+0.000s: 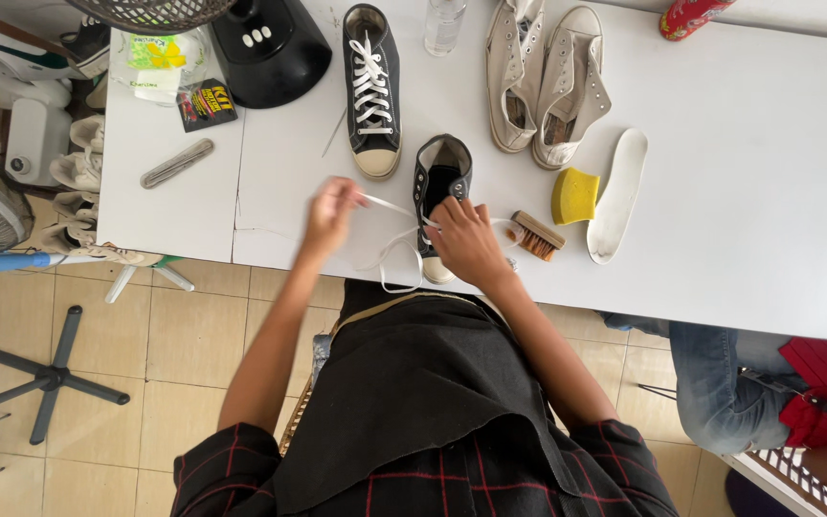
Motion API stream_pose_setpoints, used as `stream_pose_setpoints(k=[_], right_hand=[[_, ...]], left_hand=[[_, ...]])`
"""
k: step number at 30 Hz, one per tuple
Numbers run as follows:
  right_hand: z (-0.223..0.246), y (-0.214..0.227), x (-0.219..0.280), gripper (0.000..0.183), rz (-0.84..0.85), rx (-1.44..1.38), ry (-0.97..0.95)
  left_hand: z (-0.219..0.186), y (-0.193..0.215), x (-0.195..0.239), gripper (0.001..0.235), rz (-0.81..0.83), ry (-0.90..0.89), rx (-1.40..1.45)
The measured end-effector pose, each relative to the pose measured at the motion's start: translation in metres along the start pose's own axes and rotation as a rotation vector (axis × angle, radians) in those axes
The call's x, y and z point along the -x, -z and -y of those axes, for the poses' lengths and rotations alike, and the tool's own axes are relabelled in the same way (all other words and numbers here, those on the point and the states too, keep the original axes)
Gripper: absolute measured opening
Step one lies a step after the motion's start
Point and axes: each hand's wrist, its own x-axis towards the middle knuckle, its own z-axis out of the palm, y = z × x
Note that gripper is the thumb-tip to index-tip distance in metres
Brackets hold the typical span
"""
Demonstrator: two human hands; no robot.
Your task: The person laces a black sneaker with white laces, threading them through the eyelets and tying a knot. They then proceed to lace the second black sneaker in the same manner, threading the laces through the eyelets and tying them.
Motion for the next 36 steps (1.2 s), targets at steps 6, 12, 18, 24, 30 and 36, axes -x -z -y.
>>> stream_pose_setpoints(k=[6,12,18,24,30,36], right_hand=[[-0.034,0.053,0.027,0.021,0.097,-0.572,-0.126],[-0.045,0.056,0.033,0.013,0.159,-0.758,-0.317],[-0.052,0.046,0.034,0.017,0.14,-0.84,-0.365],[-0.049,0.046,0.03,0.017,0.172,-0.856,-0.331],[-0.037,0.061,0.008,0.018,0.272,-0.784,-0.256],[-0.032,0.067,-0.006,0.028,0.299,-0.681,-0.266]], left_hand=[[-0.013,0.114,0.016,0.015,-0.362,0.124,0.608],[0.021,0.111,0.048,0.003,-0.226,0.135,1.534],[-0.047,-0.005,0.022,0.016,0.503,0.366,0.21],[-0.026,-0.062,0.006,0.024,0.298,0.065,-0.284],[-0.021,-0.038,0.009,0.015,0.281,0.174,0.11],[-0.002,-0.021,0.015,0.013,0.27,0.355,0.404]])
